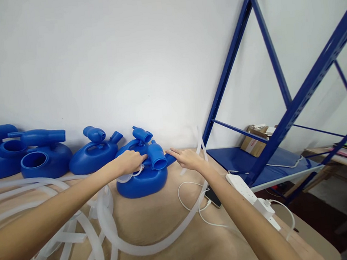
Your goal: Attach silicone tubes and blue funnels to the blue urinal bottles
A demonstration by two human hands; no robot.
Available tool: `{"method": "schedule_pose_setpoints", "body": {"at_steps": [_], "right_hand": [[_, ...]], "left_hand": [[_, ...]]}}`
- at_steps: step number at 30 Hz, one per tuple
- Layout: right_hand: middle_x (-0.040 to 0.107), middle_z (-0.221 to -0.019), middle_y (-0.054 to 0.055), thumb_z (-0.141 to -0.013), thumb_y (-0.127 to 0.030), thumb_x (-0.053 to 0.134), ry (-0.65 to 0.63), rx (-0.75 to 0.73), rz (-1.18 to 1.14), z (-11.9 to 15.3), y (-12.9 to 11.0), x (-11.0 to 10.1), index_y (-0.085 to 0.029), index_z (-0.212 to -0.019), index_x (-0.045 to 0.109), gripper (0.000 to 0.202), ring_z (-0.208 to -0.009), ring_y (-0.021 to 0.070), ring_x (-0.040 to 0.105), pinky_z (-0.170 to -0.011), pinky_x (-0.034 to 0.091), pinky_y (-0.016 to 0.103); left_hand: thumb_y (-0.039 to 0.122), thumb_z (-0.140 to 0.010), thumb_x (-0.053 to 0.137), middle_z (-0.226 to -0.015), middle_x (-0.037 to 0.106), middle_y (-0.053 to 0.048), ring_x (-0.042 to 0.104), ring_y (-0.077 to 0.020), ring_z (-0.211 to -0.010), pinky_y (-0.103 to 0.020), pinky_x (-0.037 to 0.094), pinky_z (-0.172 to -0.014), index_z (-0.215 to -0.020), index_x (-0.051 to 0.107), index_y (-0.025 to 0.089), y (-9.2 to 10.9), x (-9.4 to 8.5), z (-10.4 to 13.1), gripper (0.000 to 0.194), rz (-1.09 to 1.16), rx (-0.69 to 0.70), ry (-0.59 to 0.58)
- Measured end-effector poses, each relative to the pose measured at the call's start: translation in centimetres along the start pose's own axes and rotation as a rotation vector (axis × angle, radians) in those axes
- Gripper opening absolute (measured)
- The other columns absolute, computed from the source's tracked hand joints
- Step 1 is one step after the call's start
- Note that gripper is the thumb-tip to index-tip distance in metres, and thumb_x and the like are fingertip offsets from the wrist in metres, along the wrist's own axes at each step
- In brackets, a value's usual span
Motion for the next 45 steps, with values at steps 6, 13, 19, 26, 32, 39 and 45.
{"method": "schedule_pose_setpoints", "body": {"at_steps": [6,13,19,26,32,39,45], "right_hand": [[0.051,-0.156,0.016,-0.092,-0.003,0.041,0.016,-0.002,0.107,0.1,0.3,0.7,-0.022,-0.160,0.039,0.071,-0.118,0.0318,0.072,-0.085,0.062,0.039],[0.045,-0.160,0.015,-0.091,0.001,0.036,0.085,-0.032,0.252,0.3,0.8,2.3,-0.019,-0.161,0.037,0.072,-0.123,0.0299,0.069,-0.078,0.064,0.036],[0.047,-0.159,0.015,-0.091,0.000,0.040,0.107,-0.014,0.170,0.1,1.5,3.1,-0.023,-0.161,0.036,0.073,-0.107,0.0262,0.075,-0.078,0.064,0.035],[0.047,-0.157,0.015,-0.099,-0.001,0.029,0.123,-0.020,0.184,-0.2,1.6,3.4,-0.017,-0.157,0.044,0.062,-0.110,0.0287,0.074,-0.080,0.066,0.041],[0.051,-0.155,0.017,-0.097,0.000,0.030,0.141,-0.010,0.140,-0.3,1.4,3.6,-0.016,-0.158,0.041,0.064,-0.124,0.0303,0.069,-0.089,0.065,0.043],[0.054,-0.154,0.017,-0.093,0.003,0.033,0.135,-0.016,0.099,0.2,0.7,2.2,-0.016,-0.163,0.027,0.073,-0.133,0.0285,0.062,-0.098,0.060,0.043],[0.071,-0.131,0.021,-0.092,-0.007,0.045,-0.099,0.056,-0.077,0.0,0.0,-1.8,-0.013,-0.164,0.028,0.075,-0.103,0.0310,0.076,-0.083,0.060,0.040]], "left_hand": [[0.015,-0.094,0.052,-0.095,0.077,-0.022,0.077,-0.0355,-0.090,-0.041,0.058,-0.074,-0.118,0.069,0.012,0.0,0.2,0.0,0.030,-0.002,-0.012,0.009],[0.018,-0.094,0.054,-0.098,0.077,-0.022,0.077,-0.0349,-0.089,-0.040,0.059,-0.074,-0.121,0.068,0.012,0.0,0.3,0.1,0.030,-0.005,-0.017,0.018],[0.024,-0.095,0.057,-0.094,0.077,-0.021,0.077,-0.0370,-0.087,-0.042,0.059,-0.071,-0.122,0.067,0.012,-0.2,0.5,0.0,0.031,-0.008,0.000,0.020],[0.024,-0.096,0.055,-0.094,0.077,-0.022,0.077,-0.0365,-0.088,-0.041,0.058,-0.072,-0.123,0.067,0.011,-0.2,0.6,0.1,0.031,-0.007,-0.006,0.032],[0.023,-0.096,0.057,-0.095,0.077,-0.021,0.076,-0.0351,-0.089,-0.039,0.057,-0.072,-0.121,0.067,0.012,-0.1,0.6,0.1,0.029,-0.003,-0.015,0.035],[0.024,-0.096,0.056,-0.094,0.077,-0.022,0.076,-0.0374,-0.089,-0.042,0.058,-0.072,-0.121,0.067,0.011,0.0,0.4,0.2,0.030,0.001,-0.012,0.030],[0.025,-0.095,0.058,-0.096,0.077,-0.022,0.076,-0.0379,-0.089,-0.042,0.058,-0.072,-0.122,0.066,0.012,-0.1,0.5,0.2,0.031,0.006,-0.014,0.027]]}}
Point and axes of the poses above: each hand's wrist, its own z-axis away from the middle knuckle, its own x-axis out of the palm, y = z × x, the point moved 1 cm from there along -z, towards the middle knuckle
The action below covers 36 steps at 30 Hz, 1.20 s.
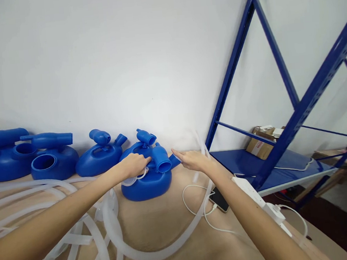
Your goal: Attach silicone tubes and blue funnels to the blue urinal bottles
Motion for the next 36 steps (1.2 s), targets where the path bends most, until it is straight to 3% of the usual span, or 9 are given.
{"method": "schedule_pose_setpoints", "body": {"at_steps": [4,8,11,14,16,25,28,32,36], "right_hand": [[0.080,-0.108,0.013,-0.095,-0.019,0.051,-0.039,0.035,-0.325,0.4,-0.4,-2.1,-0.014,-0.160,0.039,0.067,-0.092,0.0247,0.077,-0.084,0.057,0.034],[0.078,-0.115,0.010,-0.105,-0.044,0.044,-0.023,0.124,-0.632,0.4,-0.4,-2.2,-0.019,-0.152,0.053,0.054,-0.086,0.0218,0.078,-0.089,0.057,0.035],[0.079,-0.113,0.011,-0.103,-0.050,0.048,0.010,0.142,-0.669,0.0,-0.2,-1.8,-0.018,-0.147,0.058,0.056,-0.084,0.0238,0.078,-0.088,0.057,0.036],[0.080,-0.088,0.009,-0.105,-0.050,0.043,-0.009,0.097,-0.624,-0.2,0.0,-1.9,-0.015,-0.150,0.055,0.058,-0.087,0.0264,0.078,-0.089,0.055,0.039],[0.080,-0.082,0.007,-0.105,-0.050,0.042,-0.050,0.074,-0.613,-0.3,0.3,-2.1,-0.015,-0.152,0.053,0.059,-0.087,0.0264,0.078,-0.090,0.055,0.039],[0.082,-0.096,0.010,-0.103,-0.047,0.047,-0.163,0.081,-0.617,-0.5,0.5,-3.6,-0.017,-0.154,0.050,0.060,-0.092,0.0254,0.078,-0.091,0.054,0.035],[0.081,-0.089,0.008,-0.100,-0.039,0.052,-0.199,0.107,-0.616,-0.5,0.3,-4.2,-0.016,-0.157,0.047,0.062,-0.087,0.0240,0.077,-0.083,0.054,0.032],[0.078,-0.077,0.005,-0.090,-0.026,0.059,-0.174,0.045,-0.538,-0.6,0.0,-4.8,-0.013,-0.152,0.053,0.064,-0.076,0.0211,0.073,-0.073,0.051,0.027],[0.078,-0.081,0.007,-0.084,-0.021,0.063,-0.093,-0.020,-0.351,-1.2,-0.3,-4.8,-0.013,-0.141,0.065,0.058,-0.070,0.0198,0.069,-0.068,0.047,0.026]], "left_hand": [[0.022,-0.094,0.057,-0.097,0.077,-0.022,0.076,-0.0374,-0.089,-0.041,0.058,-0.072,-0.123,0.066,0.012,-0.1,0.0,0.0,0.032,-0.002,0.000,-0.003],[0.022,-0.094,0.055,-0.099,0.077,-0.023,0.076,-0.0384,-0.090,-0.042,0.058,-0.071,-0.125,0.065,0.012,-0.1,0.0,-0.1,0.034,-0.007,0.002,-0.006],[0.023,-0.094,0.056,-0.098,0.077,-0.023,0.076,-0.0384,-0.090,-0.042,0.058,-0.071,-0.124,0.066,0.012,0.0,-0.1,0.0,0.033,-0.009,0.000,-0.009],[0.023,-0.094,0.055,-0.098,0.077,-0.022,0.076,-0.0379,-0.091,-0.042,0.058,-0.072,-0.123,0.066,0.012,0.0,-0.1,0.0,0.033,-0.010,0.002,-0.012],[0.023,-0.094,0.055,-0.099,0.077,-0.022,0.076,-0.0375,-0.090,-0.042,0.059,-0.073,-0.124,0.066,0.013,0.0,-0.1,0.0,0.034,-0.010,0.002,-0.015],[0.024,-0.094,0.058,-0.098,0.077,-0.022,0.077,-0.0371,-0.090,-0.042,0.060,-0.073,-0.123,0.066,0.013,-0.1,-0.1,0.0,0.032,-0.004,0.003,-0.011],[0.022,-0.094,0.057,-0.099,0.077,-0.022,0.077,-0.0378,-0.091,-0.043,0.060,-0.074,-0.125,0.066,0.013,-0.1,-0.1,0.0,0.033,-0.007,0.000,-0.013],[0.023,-0.094,0.057,-0.099,0.077,-0.022,0.077,-0.0385,-0.091,-0.044,0.060,-0.073,-0.125,0.066,0.013,0.0,-0.2,0.0,0.034,-0.006,-0.001,-0.013],[0.023,-0.094,0.057,-0.099,0.077,-0.022,0.077,-0.0380,-0.091,-0.042,0.060,-0.072,-0.124,0.067,0.013,0.0,-0.2,-0.1,0.033,-0.005,-0.002,-0.015]]}}
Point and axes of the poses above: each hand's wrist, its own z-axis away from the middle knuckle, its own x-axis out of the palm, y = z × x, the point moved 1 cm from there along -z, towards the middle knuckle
